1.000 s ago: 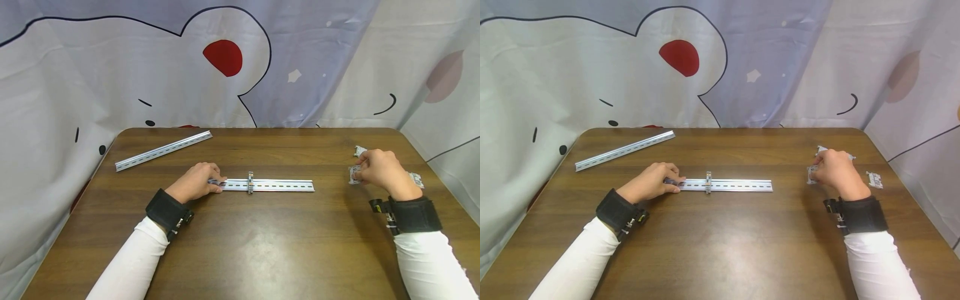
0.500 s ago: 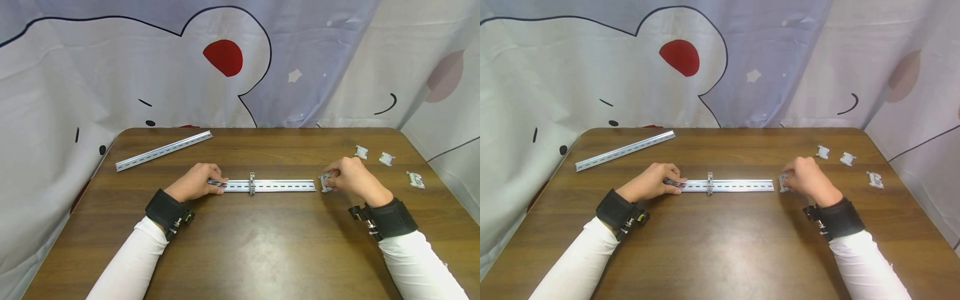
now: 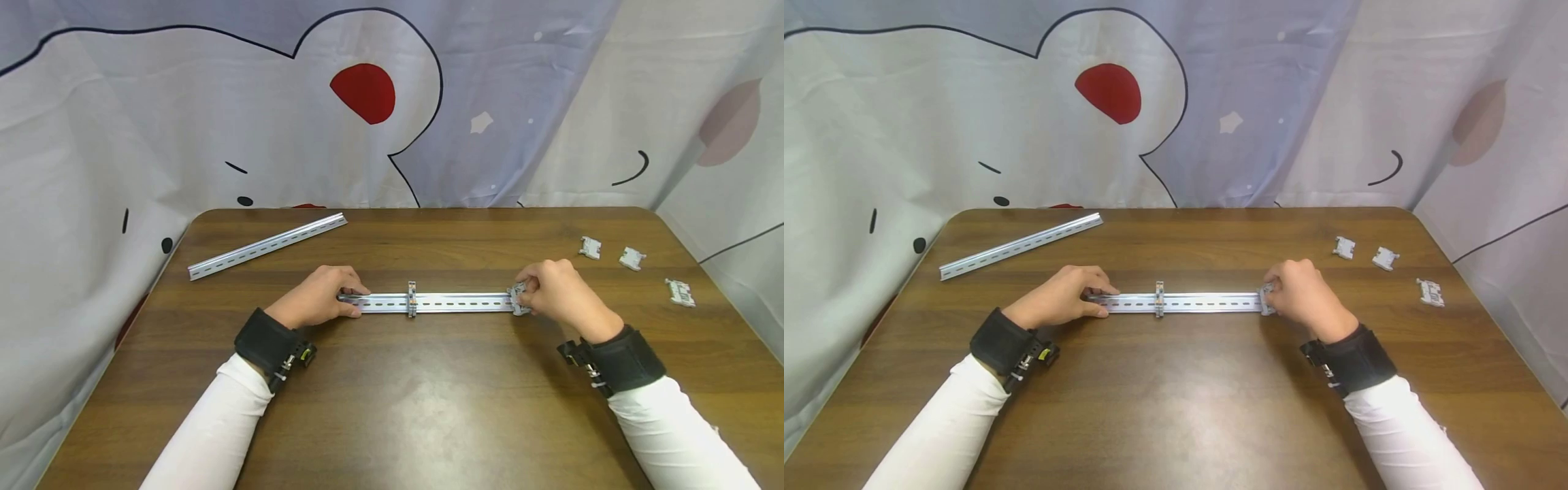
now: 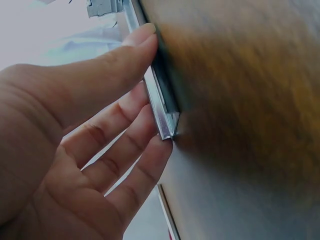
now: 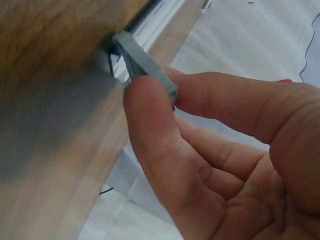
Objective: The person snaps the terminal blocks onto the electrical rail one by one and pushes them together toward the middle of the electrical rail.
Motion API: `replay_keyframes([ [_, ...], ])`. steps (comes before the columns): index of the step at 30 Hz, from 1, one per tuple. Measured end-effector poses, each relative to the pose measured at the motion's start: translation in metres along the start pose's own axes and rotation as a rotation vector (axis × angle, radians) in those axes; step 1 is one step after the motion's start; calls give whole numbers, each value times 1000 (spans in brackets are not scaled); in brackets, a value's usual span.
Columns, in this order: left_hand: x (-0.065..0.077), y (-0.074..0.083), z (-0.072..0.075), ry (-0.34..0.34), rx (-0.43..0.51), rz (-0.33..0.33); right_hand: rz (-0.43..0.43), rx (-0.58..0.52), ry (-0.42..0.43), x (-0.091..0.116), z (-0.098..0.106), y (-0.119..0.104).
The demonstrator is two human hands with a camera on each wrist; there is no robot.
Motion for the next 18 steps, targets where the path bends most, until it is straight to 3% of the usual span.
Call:
replay_keyframes([
  [11, 0, 3, 1, -5, -16, 27, 19, 58, 118, 0, -4, -14],
  [18, -1, 3, 1, -14, -27, 19, 17, 77, 101, -5, -8, -17],
])
Point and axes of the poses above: each hand's wrist, its own x-axis away from the middle knuckle, its own z-axis out of the back of the hand, y = z × x, the point moved 7 cm from there along -x, towards the middle knuckle, and after that the axes turned 4 degrees about -y, right-handed, at the moved point
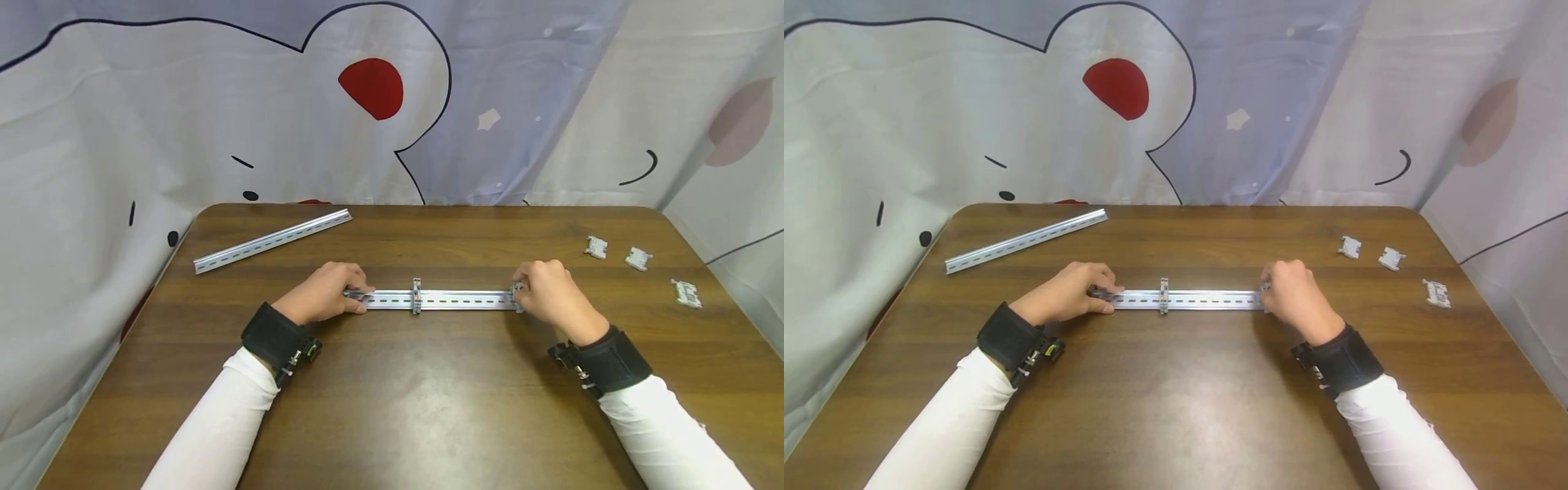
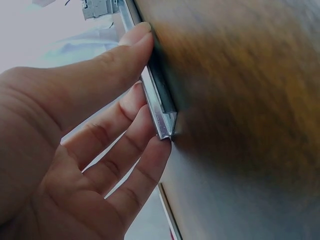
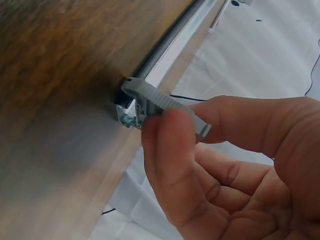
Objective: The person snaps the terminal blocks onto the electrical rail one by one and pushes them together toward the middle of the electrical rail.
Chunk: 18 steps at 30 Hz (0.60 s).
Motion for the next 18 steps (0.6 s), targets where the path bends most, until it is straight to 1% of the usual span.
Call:
replay_keyframes([
  [4, -2, -1, -1, 8, 3, 7, 6, -9, -9, 0, 0, 1],
  [7, -2, 0, -1, 3, 18, 4, -2, -23, -40, 0, -1, 3],
  [10, -2, 1, -2, -8, 33, 6, -20, -65, -127, 0, -2, 9],
  [12, -2, 2, -1, -5, 31, 3, -43, -123, -196, 0, -2, 14],
  [15, -1, 1, 1, 7, 28, 0, -74, -245, -283, 0, 0, 22],
  [18, -1, 0, 2, 18, 26, -7, -94, -400, -355, 1, 1, 30],
])
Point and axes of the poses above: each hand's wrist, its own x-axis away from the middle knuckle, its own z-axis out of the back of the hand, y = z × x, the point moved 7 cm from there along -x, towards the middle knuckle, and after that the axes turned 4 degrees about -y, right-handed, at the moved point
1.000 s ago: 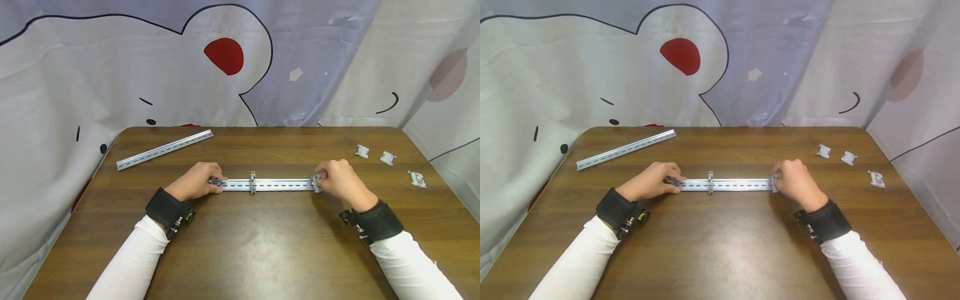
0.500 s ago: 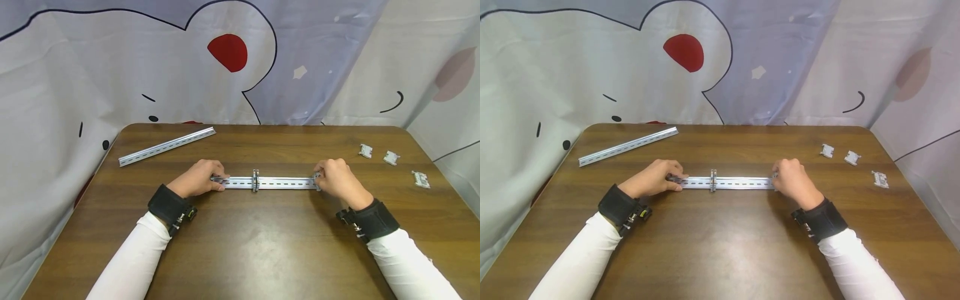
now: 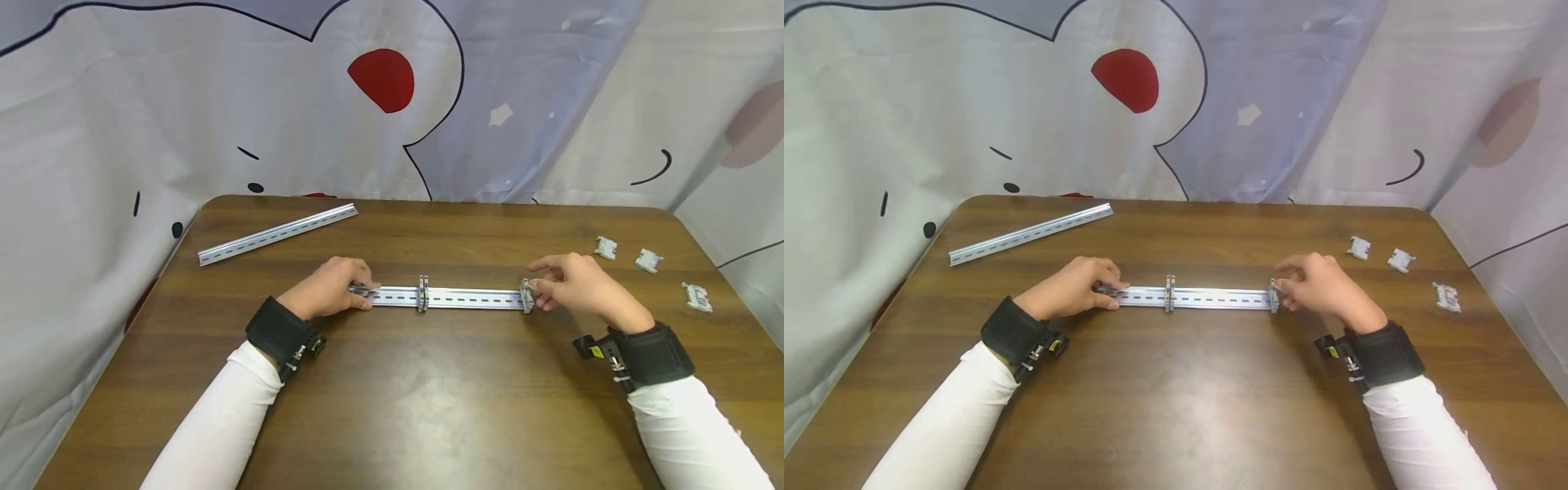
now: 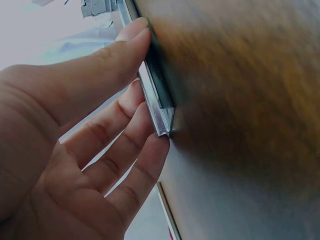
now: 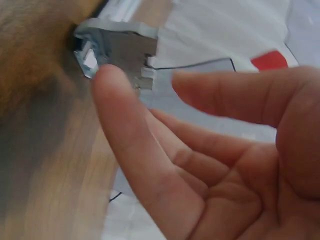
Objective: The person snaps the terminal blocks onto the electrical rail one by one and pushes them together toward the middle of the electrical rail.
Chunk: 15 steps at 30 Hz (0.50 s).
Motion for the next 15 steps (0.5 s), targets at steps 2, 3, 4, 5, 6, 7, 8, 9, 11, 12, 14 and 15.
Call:
replay_keyframes([
  [2, 0, 0, 0, 0, 1, -1, 10, -85, -64, 1, 0, 4],
  [3, 0, 0, 0, 1, 2, 1, 14, -132, -99, 1, -1, 6],
  [4, 0, 0, 0, 1, 1, -1, 15, -177, -132, 1, -3, 9],
  [5, 0, 0, 0, 0, 0, 0, 17, -214, -160, 0, -5, 11],
  [6, 0, 0, 0, -1, 0, 1, 21, -242, -182, -1, -6, 13],
  [7, 0, 0, 0, -3, 1, 2, 24, -268, -199, -2, -7, 14],
  [8, 0, 0, 0, -2, 2, 2, 26, -291, -211, -2, -8, 16],
  [9, 0, 0, 0, -2, 1, 2, 24, -315, -221, -3, -10, 17],
  [11, 0, -1, -1, -1, 1, 1, 24, -346, -227, -5, -11, 18],
  [12, -1, -1, -1, -2, 3, 3, 25, -361, -229, -5, -13, 18],
  [14, -1, -1, -2, -3, 6, 3, 24, -387, -229, -6, -15, 17],
  [15, -1, -1, -2, -3, 4, 2, 24, -400, -229, -6, -17, 16],
])
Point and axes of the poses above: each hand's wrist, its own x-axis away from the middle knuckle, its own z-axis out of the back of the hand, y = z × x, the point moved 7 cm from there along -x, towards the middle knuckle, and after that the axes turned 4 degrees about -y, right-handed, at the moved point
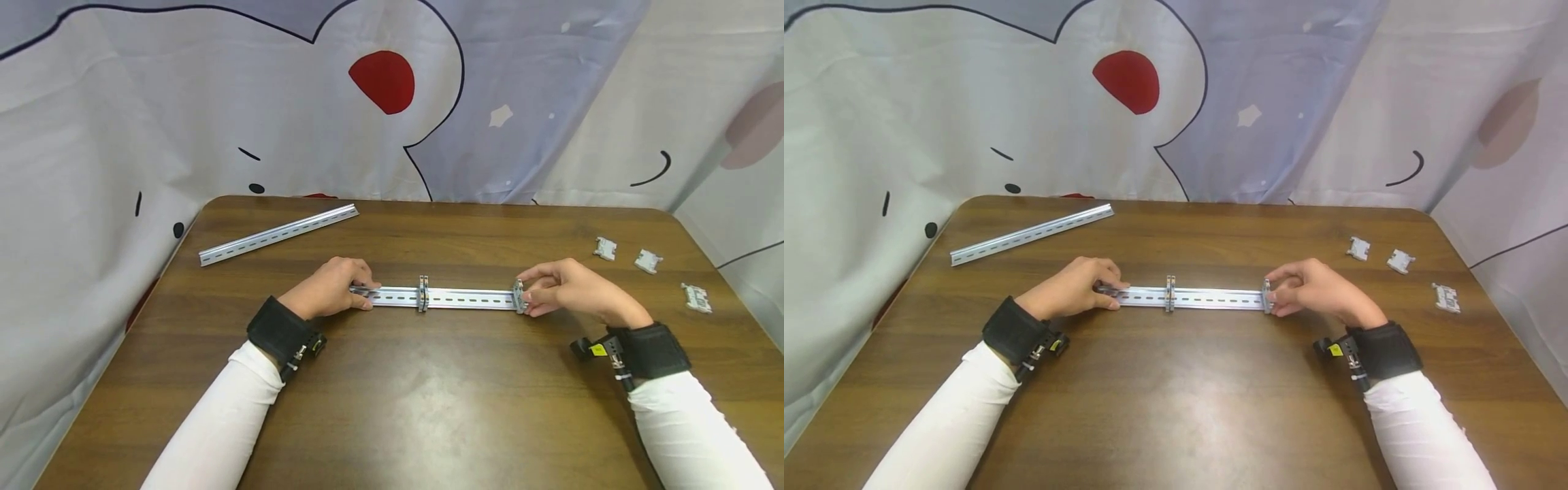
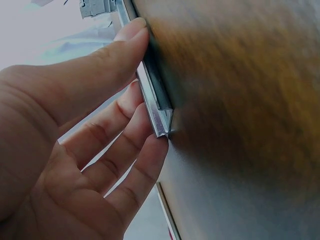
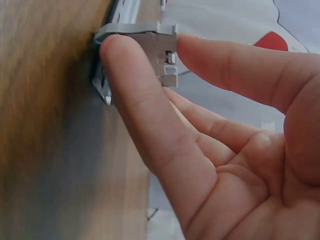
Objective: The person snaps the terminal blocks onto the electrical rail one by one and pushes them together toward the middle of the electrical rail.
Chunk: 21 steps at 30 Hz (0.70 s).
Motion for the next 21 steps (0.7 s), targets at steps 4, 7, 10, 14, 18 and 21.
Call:
replay_keyframes([
  [4, 1, 0, 1, -3, -9, 4, 6, -32, 5, -5, -8, -3],
  [7, 1, 0, 1, -5, -12, 14, 13, -53, 4, -10, -15, -5],
  [10, 1, 0, 0, -7, -11, 24, 17, -79, 6, -16, -22, -8],
  [14, 0, 0, 0, -5, -14, 25, 33, -105, 15, -24, -33, -12],
  [18, 1, 0, 0, -1, -17, 24, 55, -121, 16, -33, -44, -19],
  [21, 1, 0, 0, -2, -23, 26, 67, -118, 10, -40, -53, -26],
])
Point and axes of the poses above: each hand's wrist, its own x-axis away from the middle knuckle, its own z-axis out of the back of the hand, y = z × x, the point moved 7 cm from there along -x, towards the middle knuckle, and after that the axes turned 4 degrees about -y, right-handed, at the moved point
